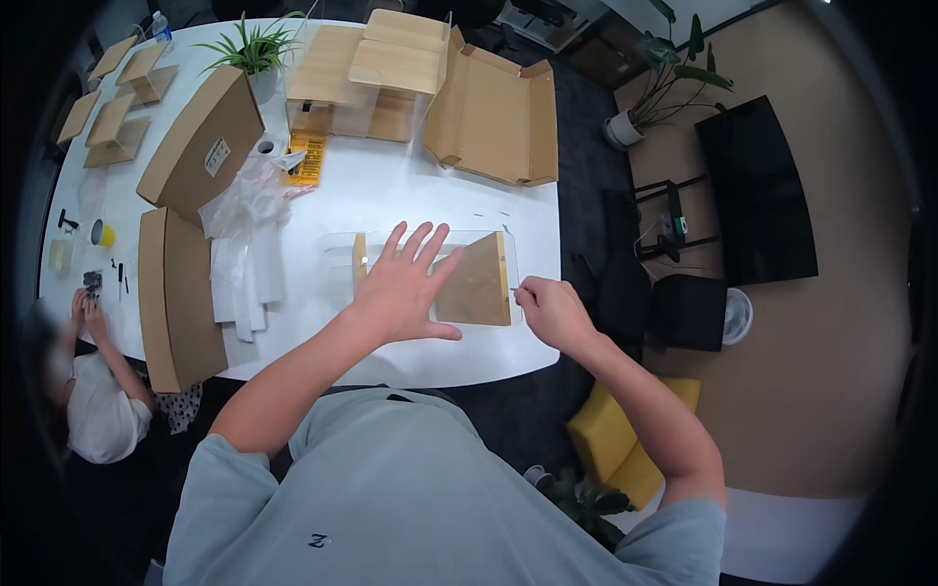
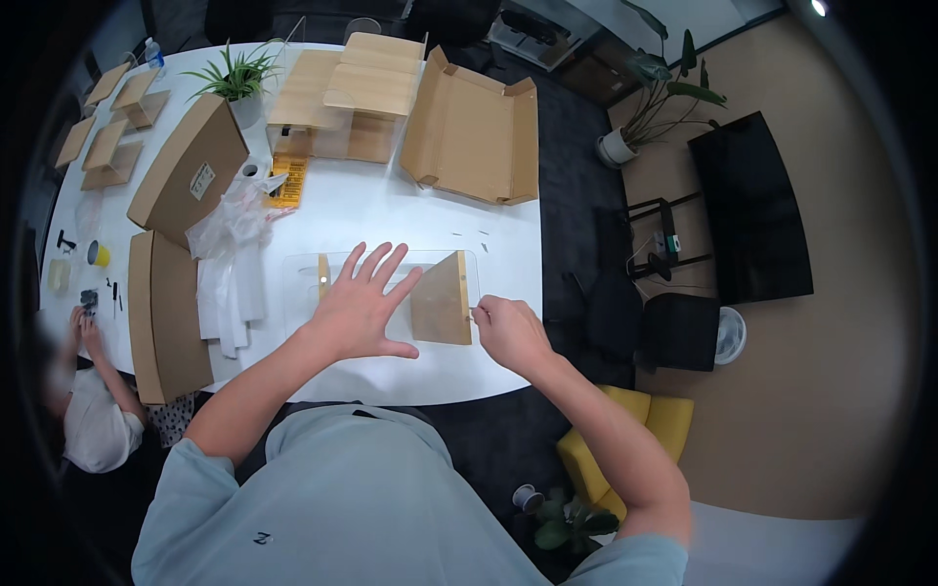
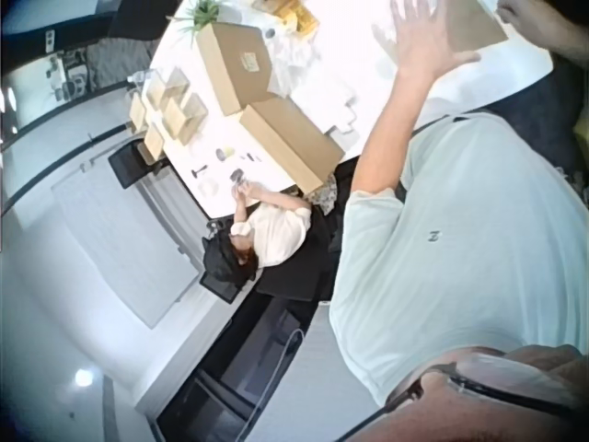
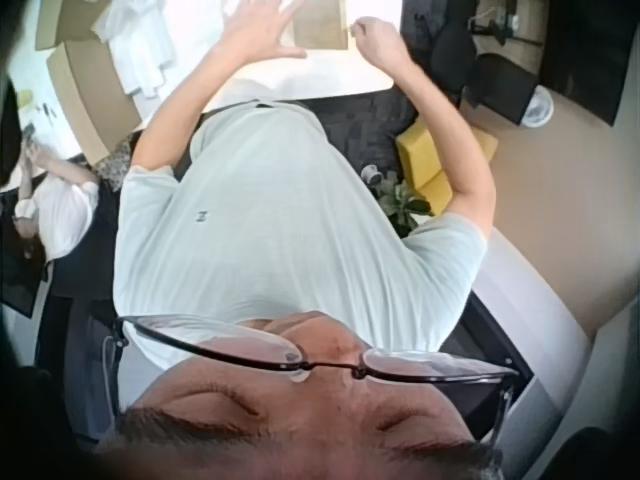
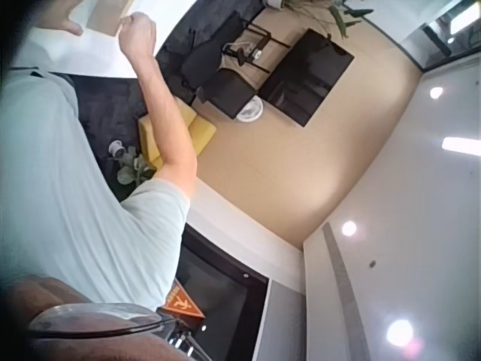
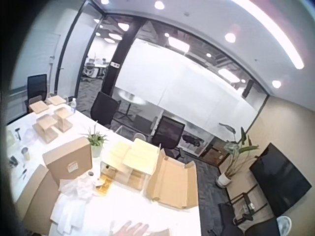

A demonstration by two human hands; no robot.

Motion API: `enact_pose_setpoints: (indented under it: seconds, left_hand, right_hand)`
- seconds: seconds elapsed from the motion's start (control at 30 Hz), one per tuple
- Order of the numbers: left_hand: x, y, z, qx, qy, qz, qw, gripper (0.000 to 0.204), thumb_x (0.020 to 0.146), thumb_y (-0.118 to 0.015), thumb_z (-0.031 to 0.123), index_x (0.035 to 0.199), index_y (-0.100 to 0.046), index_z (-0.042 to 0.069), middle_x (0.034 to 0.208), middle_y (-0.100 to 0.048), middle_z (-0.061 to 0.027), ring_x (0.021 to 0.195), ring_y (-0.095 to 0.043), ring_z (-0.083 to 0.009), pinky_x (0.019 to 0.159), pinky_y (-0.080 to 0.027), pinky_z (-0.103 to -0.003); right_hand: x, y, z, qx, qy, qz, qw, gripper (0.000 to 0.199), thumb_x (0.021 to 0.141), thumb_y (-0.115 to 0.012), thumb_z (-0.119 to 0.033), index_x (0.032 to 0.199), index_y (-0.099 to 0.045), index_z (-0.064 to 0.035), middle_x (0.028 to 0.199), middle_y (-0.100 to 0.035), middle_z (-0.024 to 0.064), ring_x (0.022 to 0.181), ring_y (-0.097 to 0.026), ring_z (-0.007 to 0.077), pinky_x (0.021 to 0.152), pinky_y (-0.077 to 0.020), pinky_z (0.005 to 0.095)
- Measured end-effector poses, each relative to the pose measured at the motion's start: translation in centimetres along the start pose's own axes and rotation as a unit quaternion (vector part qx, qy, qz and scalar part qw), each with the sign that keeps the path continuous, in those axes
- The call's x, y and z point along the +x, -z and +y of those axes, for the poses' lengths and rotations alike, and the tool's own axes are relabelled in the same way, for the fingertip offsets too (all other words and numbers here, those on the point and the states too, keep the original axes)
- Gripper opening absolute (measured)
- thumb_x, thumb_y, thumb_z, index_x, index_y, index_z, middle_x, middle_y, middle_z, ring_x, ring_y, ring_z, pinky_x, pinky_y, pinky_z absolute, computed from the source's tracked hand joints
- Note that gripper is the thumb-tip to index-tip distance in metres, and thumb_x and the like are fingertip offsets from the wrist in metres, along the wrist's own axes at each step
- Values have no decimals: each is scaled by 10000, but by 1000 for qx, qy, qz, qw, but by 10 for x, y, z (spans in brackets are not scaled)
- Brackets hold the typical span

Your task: The person assembles a small wooden and acrylic shelving unit by inserting wooden dowels into pre-drilled holes on the acrylic panels. The person aligns the dowels and presses them into place, building the frame step by step.

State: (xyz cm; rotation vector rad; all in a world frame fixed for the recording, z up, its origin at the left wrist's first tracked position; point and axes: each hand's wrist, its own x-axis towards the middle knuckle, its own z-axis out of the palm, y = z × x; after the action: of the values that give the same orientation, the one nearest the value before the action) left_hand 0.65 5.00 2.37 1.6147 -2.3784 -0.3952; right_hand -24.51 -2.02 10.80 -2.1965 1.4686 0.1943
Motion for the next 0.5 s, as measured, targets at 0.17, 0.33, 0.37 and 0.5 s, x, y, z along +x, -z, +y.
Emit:
enact_pose_setpoints:
  seconds: [0.17,0.33,0.37,0.5]
  left_hand:
    - [-1,-3,-2,4,-4,5,1000,1190,801,-696,854,1672,-374,110,1733,-304,-239,1624,-239,-409,1335,-140,-608]
    - [-1,-2,-2,12,-6,1,1000,1189,810,-671,870,1672,-371,108,1733,-305,-238,1624,-239,-409,1336,-137,-606]
    - [-2,-2,-2,13,-5,0,1000,1189,811,-668,871,1672,-371,107,1733,-305,-238,1624,-239,-408,1336,-137,-606]
    - [-1,-1,-1,16,-2,-5,1000,1184,815,-662,873,1670,-374,106,1735,-303,-236,1624,-239,-407,1337,-135,-603]
  right_hand:
    - [-11,4,9,-149,106,3,983,218,1037,-584,-180,935,-640,4,833,-709,199,812,-702,432,762,-574,526]
    - [-7,6,23,-214,243,18,946,130,972,-638,-115,879,-631,-24,815,-625,139,781,-657,347,706,-563,483]
    - [-6,8,24,-227,259,19,939,114,961,-646,-106,877,-635,-30,823,-623,127,796,-654,328,717,-563,467]
    - [0,14,26,-265,309,17,913,72,929,-669,-88,871,-649,-51,845,-621,90,846,-642,274,765,-560,416]
